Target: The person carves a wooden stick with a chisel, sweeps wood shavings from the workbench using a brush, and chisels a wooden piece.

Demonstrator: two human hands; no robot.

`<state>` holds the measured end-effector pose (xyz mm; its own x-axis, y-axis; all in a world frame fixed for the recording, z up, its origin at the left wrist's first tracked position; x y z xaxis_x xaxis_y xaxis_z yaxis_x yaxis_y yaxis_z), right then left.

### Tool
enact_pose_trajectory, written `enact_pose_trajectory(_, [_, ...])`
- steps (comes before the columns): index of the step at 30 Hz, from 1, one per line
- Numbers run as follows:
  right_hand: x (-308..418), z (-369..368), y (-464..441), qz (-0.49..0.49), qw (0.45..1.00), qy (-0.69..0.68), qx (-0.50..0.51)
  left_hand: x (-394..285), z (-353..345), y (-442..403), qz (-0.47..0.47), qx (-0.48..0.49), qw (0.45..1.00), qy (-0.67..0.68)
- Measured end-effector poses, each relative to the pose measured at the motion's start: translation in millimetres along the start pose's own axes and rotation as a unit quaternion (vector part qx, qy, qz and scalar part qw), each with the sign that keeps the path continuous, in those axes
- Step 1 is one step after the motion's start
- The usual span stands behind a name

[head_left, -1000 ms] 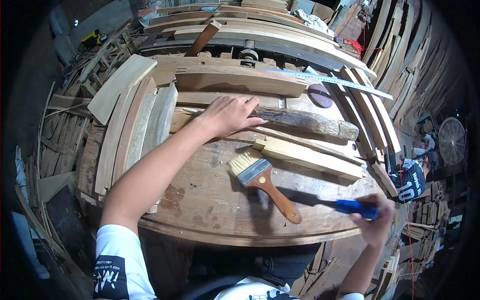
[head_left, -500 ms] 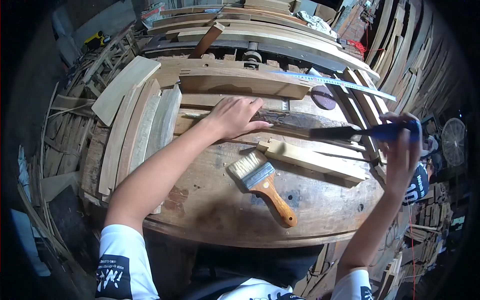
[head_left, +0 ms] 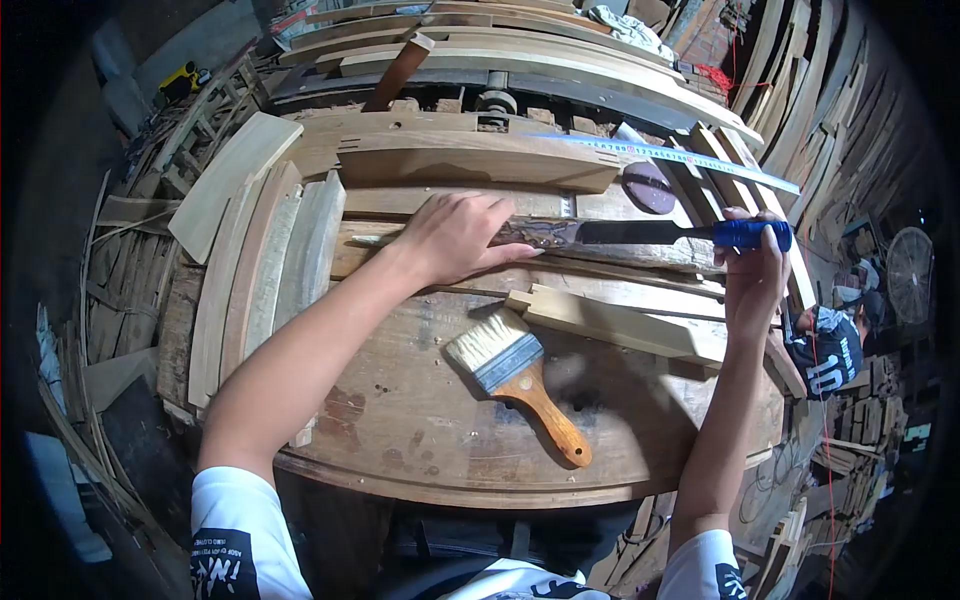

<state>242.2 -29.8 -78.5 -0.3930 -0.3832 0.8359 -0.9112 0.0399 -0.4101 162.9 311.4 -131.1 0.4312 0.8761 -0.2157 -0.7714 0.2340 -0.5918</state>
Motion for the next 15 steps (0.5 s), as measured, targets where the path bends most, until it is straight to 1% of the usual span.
enact_pose_trajectory(4, [-13, 11, -1, -0.046, 0.998, -0.032, -0.041, -2, 1, 0, 0.012, 0.014, 1.0, -0.009])
enact_pose_trajectory(8, [-17, 19, -1, -0.053, 0.998, -0.019, -0.03, -4, 1, 1, 0.017, 0.031, 0.999, -0.027])
enact_pose_trajectory(11, [-20, 14, 1, -0.049, 0.997, 0.001, -0.063, -5, 0, 1, 0.021, 0.039, 0.998, -0.034])
enact_pose_trajectory(15, [-22, 23, -3, -0.071, 0.997, -0.003, -0.042, -6, 0, 2, 0.03, 0.055, 0.997, -0.049])
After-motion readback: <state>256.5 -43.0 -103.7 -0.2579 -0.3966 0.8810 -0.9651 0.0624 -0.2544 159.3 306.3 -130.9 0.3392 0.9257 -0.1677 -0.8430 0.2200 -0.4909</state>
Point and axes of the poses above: each hand's wrist, its own y-axis away from the middle knuckle, its own z-axis out of the back of the hand, x = y × z, the point moved 3 cm from there along -y, towards the middle knuckle, and after that the axes turned 13 degrees about -x, right-handed, at the moved point
